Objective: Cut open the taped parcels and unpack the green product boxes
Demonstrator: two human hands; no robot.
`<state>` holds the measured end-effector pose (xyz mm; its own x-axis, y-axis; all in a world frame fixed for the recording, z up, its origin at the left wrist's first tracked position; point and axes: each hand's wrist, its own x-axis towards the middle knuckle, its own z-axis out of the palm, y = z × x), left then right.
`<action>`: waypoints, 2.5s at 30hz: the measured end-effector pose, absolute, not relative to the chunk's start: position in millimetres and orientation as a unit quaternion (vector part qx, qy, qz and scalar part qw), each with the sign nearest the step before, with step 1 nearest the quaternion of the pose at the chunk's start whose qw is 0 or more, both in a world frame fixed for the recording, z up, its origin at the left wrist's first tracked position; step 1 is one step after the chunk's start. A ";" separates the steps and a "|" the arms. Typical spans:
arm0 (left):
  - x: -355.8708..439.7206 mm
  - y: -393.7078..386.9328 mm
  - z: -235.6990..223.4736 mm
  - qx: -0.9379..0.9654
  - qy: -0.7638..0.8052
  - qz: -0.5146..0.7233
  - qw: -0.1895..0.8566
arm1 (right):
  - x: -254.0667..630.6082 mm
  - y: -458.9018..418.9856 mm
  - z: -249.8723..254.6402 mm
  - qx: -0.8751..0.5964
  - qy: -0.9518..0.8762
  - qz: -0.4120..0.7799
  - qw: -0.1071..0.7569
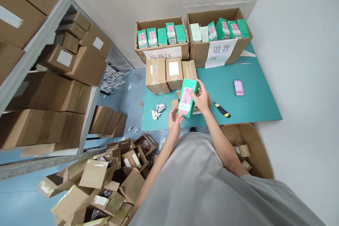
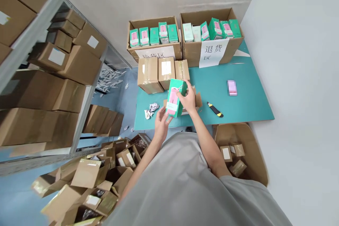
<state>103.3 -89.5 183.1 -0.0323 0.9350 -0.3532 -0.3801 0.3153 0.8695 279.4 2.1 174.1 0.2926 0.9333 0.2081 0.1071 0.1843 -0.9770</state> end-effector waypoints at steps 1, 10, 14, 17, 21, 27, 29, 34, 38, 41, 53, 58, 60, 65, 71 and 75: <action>98.8 -93.3 182.6 0.236 0.484 0.495 0.682 | 280.6 -3.3 171.3 -0.532 -0.469 0.360 0.606; 72.4 -146.4 176.6 0.139 0.439 0.438 0.772 | 272.3 -63.9 171.0 -0.519 -0.451 0.435 0.582; 75.9 -166.9 172.6 0.191 0.471 0.472 0.720 | 261.7 -92.9 176.9 -0.555 -0.445 0.418 0.566; 80.5 -181.8 169.6 0.277 0.518 0.497 0.639 | 251.3 -114.1 184.1 -0.584 -0.467 0.386 0.539; 80.9 -203.6 169.2 0.328 0.529 0.510 0.594 | 242.3 -132.8 191.7 -0.609 -0.510 0.333 0.508; 65.5 -235.1 167.3 0.162 0.464 0.478 0.728 | 243.8 -159.4 183.8 -0.618 -0.440 0.331 0.562; 62.1 -245.8 165.1 0.128 0.443 0.454 0.763 | 244.3 -172.7 178.4 -0.617 -0.413 0.350 0.572; 62.0 -266.0 160.3 0.115 0.459 0.440 0.763 | 247.1 -203.0 172.0 -0.618 -0.388 0.371 0.574; 65.1 -269.5 164.1 0.193 0.506 0.468 0.698 | 245.8 -214.4 178.2 -0.627 -0.393 0.371 0.561; 67.5 -267.4 172.1 0.267 0.544 0.482 0.633 | 239.8 -213.0 184.2 -0.637 -0.397 0.366 0.550; 62.4 -197.4 181.0 0.178 0.465 0.399 0.770 | 263.5 -132.3 165.4 -0.595 -0.401 0.378 0.586; 80.6 -159.9 180.4 0.180 0.484 0.423 0.745 | 278.5 -88.1 161.6 -0.567 -0.411 0.414 0.582; 92.0 -146.1 177.8 0.176 0.504 0.435 0.725 | 286.3 -75.4 159.7 -0.578 -0.407 0.422 0.568; 120.8 -116.0 174.5 0.223 0.574 0.447 0.649 | 296.1 -54.7 162.8 -0.629 -0.405 0.396 0.532; 152.0 -95.0 184.5 0.352 0.593 0.454 0.564 | 307.1 -26.0 166.3 -0.647 -0.430 0.343 0.527; 159.7 -86.0 183.1 0.289 0.568 0.440 0.633 | 332.1 -9.2 151.5 -0.606 -0.383 0.408 0.566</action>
